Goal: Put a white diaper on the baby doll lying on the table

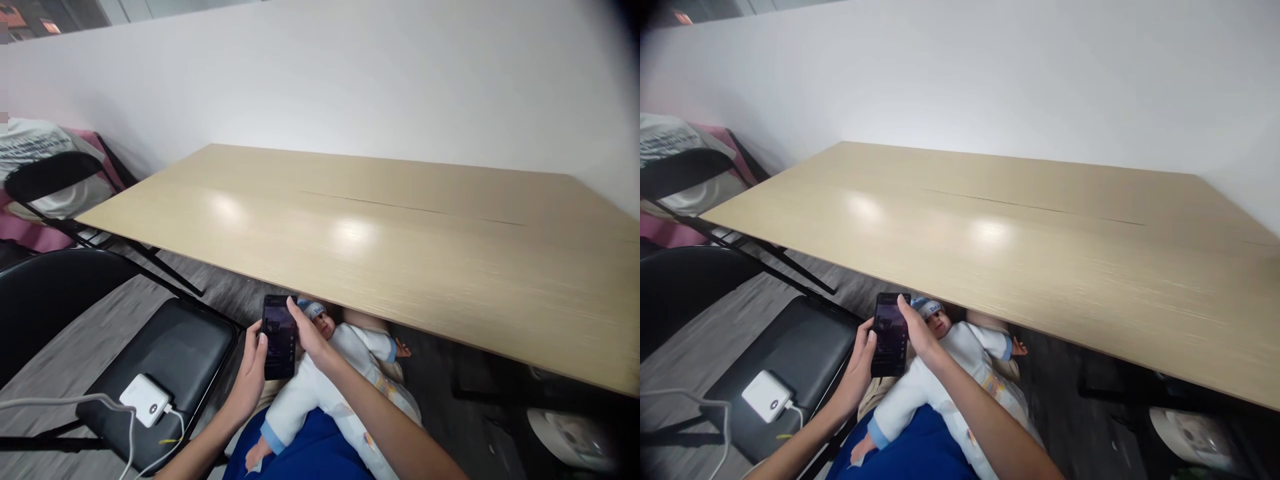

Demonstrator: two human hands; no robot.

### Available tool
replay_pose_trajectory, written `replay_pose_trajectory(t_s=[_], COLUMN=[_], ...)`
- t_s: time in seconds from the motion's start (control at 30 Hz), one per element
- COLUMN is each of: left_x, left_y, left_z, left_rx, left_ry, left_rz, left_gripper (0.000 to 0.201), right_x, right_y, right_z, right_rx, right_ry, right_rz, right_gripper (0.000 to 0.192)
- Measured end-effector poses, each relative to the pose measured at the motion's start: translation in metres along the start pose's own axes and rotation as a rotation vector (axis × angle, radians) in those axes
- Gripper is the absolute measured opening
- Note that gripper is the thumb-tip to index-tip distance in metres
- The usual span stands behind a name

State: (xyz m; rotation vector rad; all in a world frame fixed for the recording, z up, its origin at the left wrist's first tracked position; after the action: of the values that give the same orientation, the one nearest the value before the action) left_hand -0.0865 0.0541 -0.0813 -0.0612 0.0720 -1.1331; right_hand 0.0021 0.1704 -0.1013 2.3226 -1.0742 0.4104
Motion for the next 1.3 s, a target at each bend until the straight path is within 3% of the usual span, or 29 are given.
replay_pose_trajectory(t_s=[0.2, 0.5, 0.73, 1.0, 1.3], left_x=[0.01, 0.008, 0.007, 0.004, 0.006], left_y=[0.005, 0.006, 0.009, 0.007, 0.008], left_z=[-0.001, 0.003, 0.003, -0.003, 0.001], left_rx=[-0.033, 0.044, 0.143, 0.144, 0.139], left_ry=[-0.034, -0.072, -0.063, -0.056, -0.053], left_rz=[-0.004, 0.027, -0.008, -0.002, -0.002], left_gripper=[0.064, 0.069, 0.071, 0.069, 0.068], right_x=[0.003, 0.03, 0.05, 0.046, 0.048], right_y=[0.0, 0.006, 0.014, 0.014, 0.014], right_z=[0.012, 0.009, -0.006, -0.004, -0.006], right_rx=[-0.058, -0.057, -0.007, 0.046, 0.043], right_ry=[0.112, 0.084, -0.022, -0.054, -0.074], right_rz=[0.059, -0.051, -0.236, -0.252, -0.259], right_gripper=[0.066, 0.052, 0.076, 0.089, 0.088])
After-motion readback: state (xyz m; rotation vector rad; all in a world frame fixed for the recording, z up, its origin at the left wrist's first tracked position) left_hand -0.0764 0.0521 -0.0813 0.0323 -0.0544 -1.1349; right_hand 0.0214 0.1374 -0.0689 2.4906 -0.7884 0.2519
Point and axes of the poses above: each hand's wrist, its own x-axis away from the middle knuckle, its own y-axis out of the palm, z = x × y, the point moved 10 cm from there along -x, towards the middle knuckle, and after that the axes turned 13 degrees about y, right-handed, at the moved point
